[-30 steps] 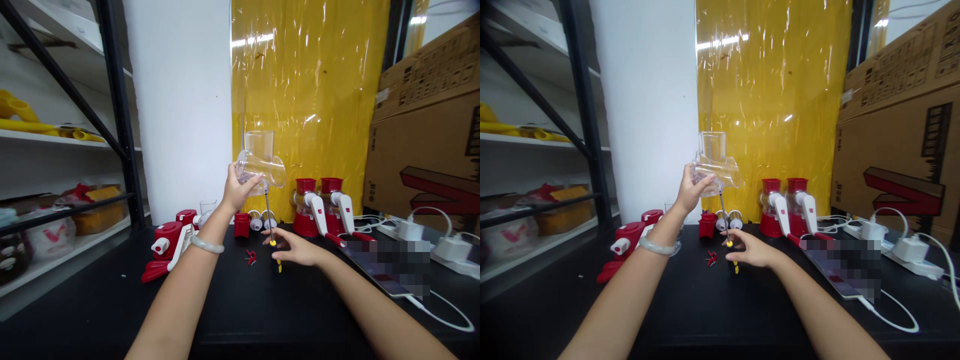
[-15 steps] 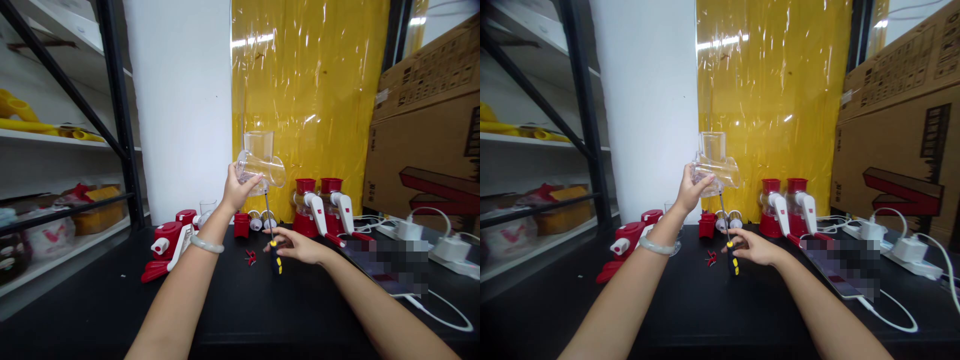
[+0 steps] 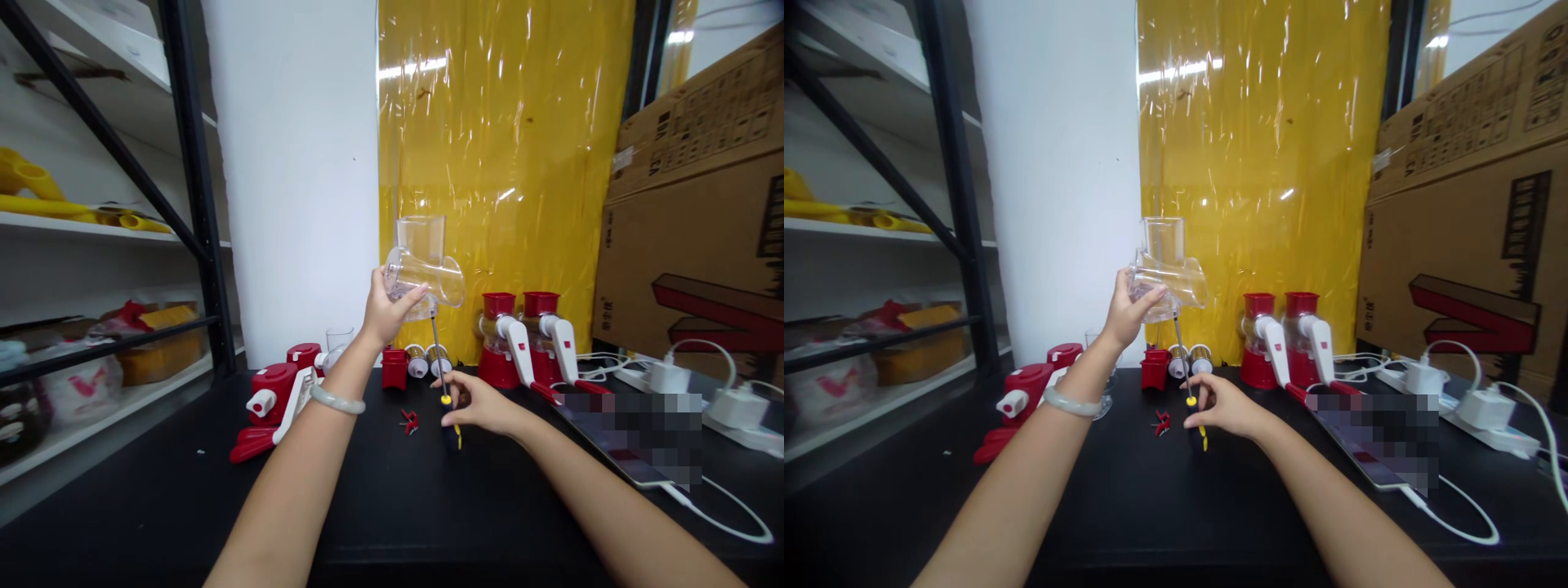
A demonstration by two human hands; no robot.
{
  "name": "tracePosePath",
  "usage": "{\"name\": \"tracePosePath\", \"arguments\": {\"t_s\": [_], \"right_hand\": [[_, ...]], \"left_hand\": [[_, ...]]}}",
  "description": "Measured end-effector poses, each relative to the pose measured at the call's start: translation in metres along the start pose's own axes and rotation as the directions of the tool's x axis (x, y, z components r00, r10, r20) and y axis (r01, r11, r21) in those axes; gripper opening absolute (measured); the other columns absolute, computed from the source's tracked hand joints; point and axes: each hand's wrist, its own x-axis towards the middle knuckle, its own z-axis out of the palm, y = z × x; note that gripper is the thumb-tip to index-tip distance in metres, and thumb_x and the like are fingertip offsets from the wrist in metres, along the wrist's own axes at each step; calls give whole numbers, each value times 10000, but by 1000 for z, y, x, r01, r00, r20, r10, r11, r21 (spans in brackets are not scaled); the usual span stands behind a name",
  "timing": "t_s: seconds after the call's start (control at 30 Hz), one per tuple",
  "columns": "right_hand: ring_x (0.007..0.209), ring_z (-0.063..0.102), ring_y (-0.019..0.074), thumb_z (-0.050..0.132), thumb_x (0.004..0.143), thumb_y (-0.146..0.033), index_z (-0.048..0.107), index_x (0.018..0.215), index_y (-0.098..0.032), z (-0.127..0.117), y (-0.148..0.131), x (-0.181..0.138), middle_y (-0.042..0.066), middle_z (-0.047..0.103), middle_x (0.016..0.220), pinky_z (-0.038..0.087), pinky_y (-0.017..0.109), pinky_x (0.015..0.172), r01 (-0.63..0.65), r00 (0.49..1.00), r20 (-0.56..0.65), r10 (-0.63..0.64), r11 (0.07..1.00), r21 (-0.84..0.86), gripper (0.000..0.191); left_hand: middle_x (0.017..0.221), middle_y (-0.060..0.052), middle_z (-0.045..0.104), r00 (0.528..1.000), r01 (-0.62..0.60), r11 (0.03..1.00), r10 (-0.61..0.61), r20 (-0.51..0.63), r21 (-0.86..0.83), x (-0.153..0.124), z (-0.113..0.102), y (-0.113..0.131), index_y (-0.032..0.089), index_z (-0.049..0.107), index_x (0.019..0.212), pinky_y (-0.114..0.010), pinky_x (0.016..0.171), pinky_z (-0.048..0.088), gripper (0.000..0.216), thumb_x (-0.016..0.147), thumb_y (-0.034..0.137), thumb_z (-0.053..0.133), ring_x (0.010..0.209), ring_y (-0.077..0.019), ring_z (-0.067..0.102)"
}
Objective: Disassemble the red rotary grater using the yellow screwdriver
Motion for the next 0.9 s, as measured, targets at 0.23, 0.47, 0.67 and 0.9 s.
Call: {"name": "tracePosePath", "arguments": {"t_s": [0.23, 0.47, 0.67, 0.9], "right_hand": [[1127, 615, 227, 804, 758, -486, 456, 1412, -226, 1, -6, -4, 78, 654, 1101, 470, 414, 987, 43, 981, 184, -66, 991, 128, 786], [1050, 598, 219, 888, 639, -516, 434, 1423, -229, 3, 0, 0, 80, 601, 1126, 485, 409, 938, 48, 999, 21, -49, 998, 33, 950], [1114, 640, 226, 826, 754, -472, 242, 1554, -263, -8, -3, -4, 60, 668, 1056, 426, 466, 1034, 40, 982, 171, -82, 971, 237, 1012], [1102, 579, 200, 935, 592, -411, 344, 1526, -277, -4, 4, -1, 79, 583, 1195, 462, 401, 982, 12, 995, 92, -24, 991, 133, 1113]], "left_hand": [[1080, -81, 686, 1000, -19, 1000, 19, 6, 5, 0, 0, 1, 226, 460, 1071, -472, 978, 503, 589, 696, 490, 829, 1044, -259, 678], [1060, -73, 690, 1000, -12, 1000, 12, -4, 16, -1, 0, 2, 227, 469, 1081, -476, 980, 503, 588, 697, 484, 833, 1021, -259, 683], [1079, -78, 682, 1000, -20, 1000, 20, -16, 19, -1, 0, 1, 231, 469, 1095, -474, 993, 493, 596, 698, 485, 835, 1054, -267, 676], [1062, -74, 675, 1000, 3, 1000, -3, -9, 5, 0, 0, 0, 222, 458, 1091, -461, 966, 507, 608, 688, 472, 839, 1014, -255, 680]]}}
